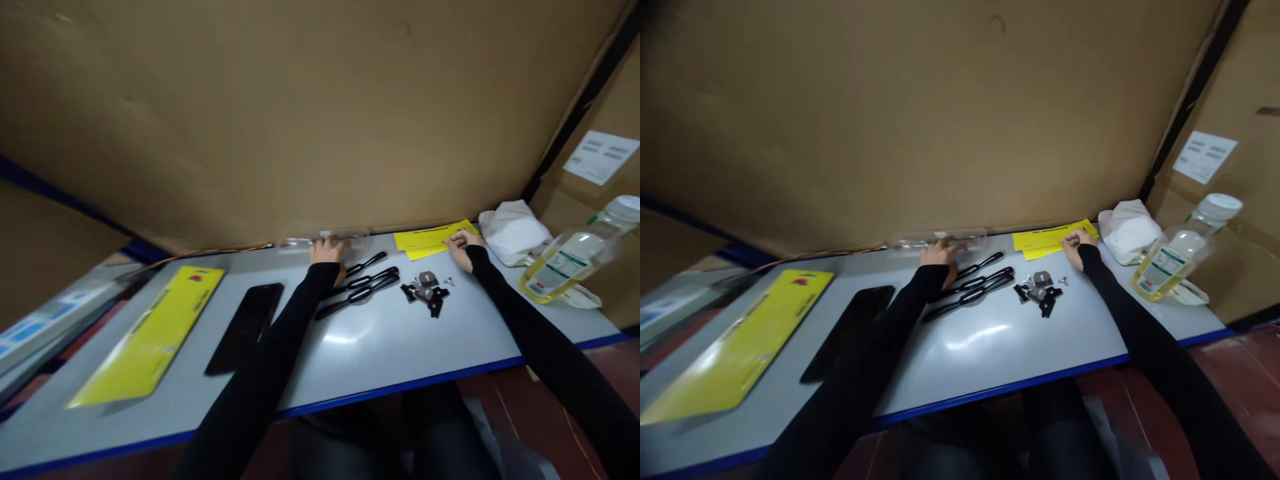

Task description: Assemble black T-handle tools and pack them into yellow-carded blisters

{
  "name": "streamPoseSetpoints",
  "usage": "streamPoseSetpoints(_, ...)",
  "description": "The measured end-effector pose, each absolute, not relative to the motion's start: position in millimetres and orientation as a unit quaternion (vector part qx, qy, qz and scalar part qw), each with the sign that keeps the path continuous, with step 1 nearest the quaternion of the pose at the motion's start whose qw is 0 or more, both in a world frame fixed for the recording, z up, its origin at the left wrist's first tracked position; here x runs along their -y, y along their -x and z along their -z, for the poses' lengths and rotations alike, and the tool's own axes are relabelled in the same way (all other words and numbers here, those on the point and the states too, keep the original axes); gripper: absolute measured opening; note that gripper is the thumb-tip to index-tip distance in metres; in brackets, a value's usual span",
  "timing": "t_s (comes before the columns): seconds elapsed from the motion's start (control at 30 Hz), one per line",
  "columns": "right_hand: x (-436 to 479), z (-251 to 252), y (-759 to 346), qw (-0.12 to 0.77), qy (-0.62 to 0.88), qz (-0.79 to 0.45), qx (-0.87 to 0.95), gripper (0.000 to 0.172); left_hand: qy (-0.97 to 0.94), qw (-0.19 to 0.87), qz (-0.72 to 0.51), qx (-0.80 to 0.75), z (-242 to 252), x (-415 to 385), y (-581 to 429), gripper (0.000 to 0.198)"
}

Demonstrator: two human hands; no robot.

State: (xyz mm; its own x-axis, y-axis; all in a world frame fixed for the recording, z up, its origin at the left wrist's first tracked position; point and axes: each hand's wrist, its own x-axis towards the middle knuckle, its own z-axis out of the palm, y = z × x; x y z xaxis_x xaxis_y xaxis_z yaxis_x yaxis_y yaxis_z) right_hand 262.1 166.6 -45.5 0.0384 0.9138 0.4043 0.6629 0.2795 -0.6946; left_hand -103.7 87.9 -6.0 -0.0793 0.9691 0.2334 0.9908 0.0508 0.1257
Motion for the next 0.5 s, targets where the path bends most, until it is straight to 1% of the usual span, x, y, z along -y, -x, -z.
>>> streamPoseSetpoints(0.13,-173,52,-264,0.428,0.61,-0.169,0.645,0.019,0.716,0.026,0.159,0.68,17,-93,136,0.043)
streamPoseSetpoints(0.2,-172,54,-263,0.431,0.614,-0.177,0.636,0.017,0.718,0.018,0.168,0.675,18,-97,146,0.04)
streamPoseSetpoints(0.27,-170,54,-262,0.434,0.617,-0.182,0.631,0.015,0.717,0.022,0.162,0.678,20,-98,149,0.04)
streamPoseSetpoints(0.43,-160,52,-257,0.431,0.622,-0.183,0.627,0.016,0.67,0.031,0.126,0.731,32,-102,150,0.052)
streamPoseSetpoints(0.5,-155,51,-255,0.429,0.621,-0.182,0.63,0.016,0.655,0.026,0.125,0.744,34,-105,152,0.05)
